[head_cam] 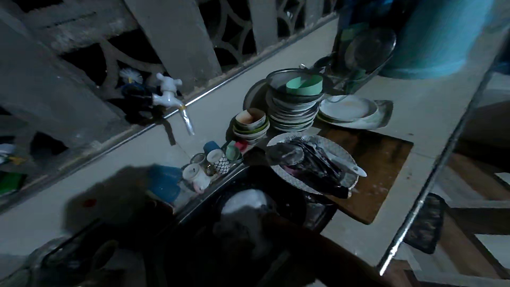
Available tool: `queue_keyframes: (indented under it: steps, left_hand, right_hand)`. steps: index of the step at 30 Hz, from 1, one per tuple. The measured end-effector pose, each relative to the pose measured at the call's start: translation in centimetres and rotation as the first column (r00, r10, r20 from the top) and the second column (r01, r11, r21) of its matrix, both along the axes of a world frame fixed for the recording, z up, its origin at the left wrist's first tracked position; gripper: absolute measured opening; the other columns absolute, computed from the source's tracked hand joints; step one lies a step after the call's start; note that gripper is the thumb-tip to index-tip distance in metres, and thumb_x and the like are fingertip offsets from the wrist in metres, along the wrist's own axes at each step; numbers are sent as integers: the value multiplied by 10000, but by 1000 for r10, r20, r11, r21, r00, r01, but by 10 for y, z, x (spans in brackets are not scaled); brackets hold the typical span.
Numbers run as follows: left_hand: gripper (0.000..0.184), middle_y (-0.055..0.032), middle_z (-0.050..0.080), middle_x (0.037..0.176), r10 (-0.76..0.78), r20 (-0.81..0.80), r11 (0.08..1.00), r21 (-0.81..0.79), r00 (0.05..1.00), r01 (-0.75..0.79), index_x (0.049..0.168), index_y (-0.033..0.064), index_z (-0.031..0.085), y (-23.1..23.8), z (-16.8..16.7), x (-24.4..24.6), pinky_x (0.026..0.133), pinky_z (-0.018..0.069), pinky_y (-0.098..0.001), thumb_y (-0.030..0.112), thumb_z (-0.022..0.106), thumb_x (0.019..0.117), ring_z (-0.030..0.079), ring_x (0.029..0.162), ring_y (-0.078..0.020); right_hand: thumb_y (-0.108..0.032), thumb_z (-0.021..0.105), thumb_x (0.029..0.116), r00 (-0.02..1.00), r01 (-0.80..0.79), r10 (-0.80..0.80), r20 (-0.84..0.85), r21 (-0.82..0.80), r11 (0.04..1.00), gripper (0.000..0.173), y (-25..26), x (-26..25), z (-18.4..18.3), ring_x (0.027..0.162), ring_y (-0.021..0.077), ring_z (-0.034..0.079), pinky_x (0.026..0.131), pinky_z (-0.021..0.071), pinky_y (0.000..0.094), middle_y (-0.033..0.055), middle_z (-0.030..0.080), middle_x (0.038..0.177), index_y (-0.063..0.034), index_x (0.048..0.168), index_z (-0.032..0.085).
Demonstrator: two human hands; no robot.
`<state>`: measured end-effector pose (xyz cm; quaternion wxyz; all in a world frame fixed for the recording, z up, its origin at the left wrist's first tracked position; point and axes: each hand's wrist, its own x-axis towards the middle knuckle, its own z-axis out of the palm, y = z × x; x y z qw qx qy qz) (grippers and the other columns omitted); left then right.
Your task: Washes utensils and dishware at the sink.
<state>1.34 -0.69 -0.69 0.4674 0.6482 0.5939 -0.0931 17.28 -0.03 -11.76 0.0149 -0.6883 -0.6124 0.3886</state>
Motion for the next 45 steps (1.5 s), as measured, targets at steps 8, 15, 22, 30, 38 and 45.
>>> queue_keyframes:
  steps: [8, 15, 22, 30, 38, 45]
  left_hand:
    - [430, -224, 530, 1452, -5, 154, 999, 45, 988, -2, 1440, -51, 485, -4, 6, -21, 1108, 435, -395, 217, 397, 1116, 533, 1323, -279]
    - [373, -202, 601, 1346, 138, 214, 980, 112, 967, -164, 1395, -54, 521, 65, -61, -41, 1017, 470, -354, 139, 486, 1078, 602, 1167, -219]
    - [338, -167, 581, 1088, 506, 810, 785, -290, 297, -547, 1390, 14, 412, 101, -74, 3, 713, 589, -436, 82, 451, 1062, 644, 858, -255]
    - [482, -233, 612, 1275, 322, 816, 575, 235, 481, -784, 1428, -44, 483, 113, -27, 79, 992, 497, -400, 207, 613, 1038, 613, 1109, -264]
    - [540, -295, 564, 1408, 58, 471, 551, 720, 880, -422, 1431, -82, 505, 122, -13, 71, 1161, 384, -491, 222, 649, 1008, 526, 1354, -387]
    - [396, -275, 594, 1377, 93, 273, 582, 766, 958, -274, 1391, -50, 564, 131, -15, 76, 1151, 386, -499, 181, 500, 1075, 541, 1336, -381]
  right_hand:
    - [-175, 564, 1039, 994, 111, -111, 0, -90, 990, 505, -10, -24, -9, 1425, 470, 406, 1175, 312, 606, 297, 450, 1518, 65, 1471, 463]
    - [-236, 549, 1059, 986, -142, 142, 92, -6, 990, 394, -4, 8, 45, 1316, 484, 517, 1108, 364, 649, 300, 584, 1365, 66, 1301, 621]
    - [-119, 523, 1037, 999, 34, -37, 21, 152, 988, 412, -8, 12, 104, 1252, 488, 556, 1013, 444, 644, 320, 572, 1324, 54, 1410, 488]
    - [-136, 367, 1098, 948, 263, -192, -253, 285, 922, 484, -32, -44, 98, 1154, 422, 648, 1018, 488, 534, 280, 636, 1277, -10, 1565, 350]
    - [-106, 383, 1095, 843, 419, -253, -474, 284, 863, 381, -31, -21, 116, 1069, 315, 639, 971, 490, 444, 246, 644, 1215, 36, 1414, 536]
    - [-123, 416, 1086, 951, 249, -190, -245, 239, 939, 407, -25, -40, 127, 1199, 398, 622, 1036, 471, 523, 267, 622, 1292, 24, 1462, 470]
